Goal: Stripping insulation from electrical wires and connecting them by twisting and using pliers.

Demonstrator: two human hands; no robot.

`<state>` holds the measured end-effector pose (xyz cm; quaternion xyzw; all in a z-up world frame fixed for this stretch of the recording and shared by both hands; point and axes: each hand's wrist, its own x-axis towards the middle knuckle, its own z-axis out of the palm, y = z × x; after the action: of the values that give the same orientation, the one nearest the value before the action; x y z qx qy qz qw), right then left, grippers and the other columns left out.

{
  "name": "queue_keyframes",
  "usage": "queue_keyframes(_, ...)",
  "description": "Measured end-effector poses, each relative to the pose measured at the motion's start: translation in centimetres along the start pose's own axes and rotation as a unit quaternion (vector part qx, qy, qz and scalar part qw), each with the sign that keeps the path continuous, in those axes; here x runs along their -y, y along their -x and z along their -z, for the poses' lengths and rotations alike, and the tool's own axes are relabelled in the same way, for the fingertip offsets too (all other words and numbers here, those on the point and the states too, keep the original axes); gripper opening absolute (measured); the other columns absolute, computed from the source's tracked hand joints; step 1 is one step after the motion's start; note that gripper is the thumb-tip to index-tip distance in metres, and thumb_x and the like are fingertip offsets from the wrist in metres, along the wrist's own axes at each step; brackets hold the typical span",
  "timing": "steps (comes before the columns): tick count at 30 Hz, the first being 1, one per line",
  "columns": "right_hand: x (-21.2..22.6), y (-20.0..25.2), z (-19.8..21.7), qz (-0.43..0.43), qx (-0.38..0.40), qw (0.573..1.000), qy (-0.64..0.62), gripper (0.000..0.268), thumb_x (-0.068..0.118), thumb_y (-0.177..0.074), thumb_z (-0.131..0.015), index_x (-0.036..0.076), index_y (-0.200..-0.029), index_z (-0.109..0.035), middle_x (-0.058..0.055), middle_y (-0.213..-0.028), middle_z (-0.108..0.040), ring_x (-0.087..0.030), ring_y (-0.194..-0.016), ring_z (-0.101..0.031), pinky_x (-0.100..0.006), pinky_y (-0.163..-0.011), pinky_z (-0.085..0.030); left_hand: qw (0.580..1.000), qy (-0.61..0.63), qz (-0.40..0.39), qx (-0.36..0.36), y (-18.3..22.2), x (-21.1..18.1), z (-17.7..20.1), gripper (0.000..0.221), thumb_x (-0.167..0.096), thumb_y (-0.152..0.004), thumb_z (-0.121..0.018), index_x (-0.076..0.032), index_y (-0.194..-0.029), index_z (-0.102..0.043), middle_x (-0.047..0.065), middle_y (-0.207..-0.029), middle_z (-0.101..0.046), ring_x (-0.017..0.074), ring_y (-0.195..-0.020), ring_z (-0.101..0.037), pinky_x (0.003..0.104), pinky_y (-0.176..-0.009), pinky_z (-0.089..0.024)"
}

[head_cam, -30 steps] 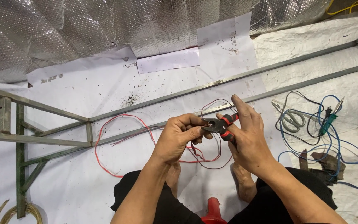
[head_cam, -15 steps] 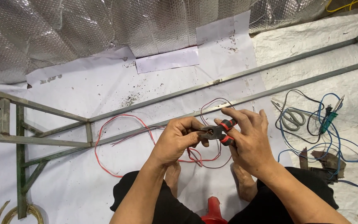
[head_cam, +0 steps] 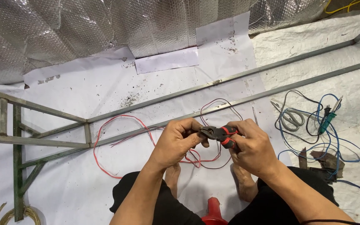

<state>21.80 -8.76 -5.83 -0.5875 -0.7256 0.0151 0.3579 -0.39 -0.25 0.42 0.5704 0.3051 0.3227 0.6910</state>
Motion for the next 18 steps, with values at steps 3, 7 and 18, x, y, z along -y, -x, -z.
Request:
queue_keyframes(3,0.9,-0.5,0.5,-0.009,-0.001,1.0,0.003,0.012,-0.001,-0.065,-0.074,0.009,-0.063,-0.069,-0.004,-0.091,-0.072,-0.023,-0.077,-0.066,-0.029,-0.066,-0.054,1.0,-0.005,-0.007,-0.008,-0.2,-0.3,-0.4,0.007,-0.002,-0.087,-0.076,0.004,-0.09,-0.074,0.016,-0.066,-0.072,0.0109,-0.063,-0.061,0.02,-0.055,-0.05)
queue_keyframes(7,1.0,-0.6,0.4,-0.012,0.006,1.0,0.015,0.011,-0.001,-0.066,-0.074,0.008,-0.064,-0.07,-0.005,-0.09,-0.072,-0.025,-0.078,-0.066,-0.03,-0.066,-0.054,1.0,-0.013,-0.022,-0.015,-0.8,1.3,0.0,0.007,0.0,-0.086,-0.074,0.005,-0.091,-0.073,0.016,-0.067,-0.072,0.0124,-0.064,-0.063,0.021,-0.056,-0.051)
queue_keyframes(18,1.7,-2.2,0.4,-0.064,0.061,0.995,-0.037,0.013,-0.003,-0.068,-0.07,0.007,-0.076,-0.07,-0.005,-0.11,-0.073,-0.03,-0.1,-0.067,-0.041,-0.082,-0.051,0.996,-0.074,-0.052,-0.02,-1.0,1.0,-0.1,0.011,-0.01,-0.092,-0.075,0.001,-0.094,-0.073,0.015,-0.072,-0.073,0.0156,-0.069,-0.067,0.027,-0.062,-0.058)
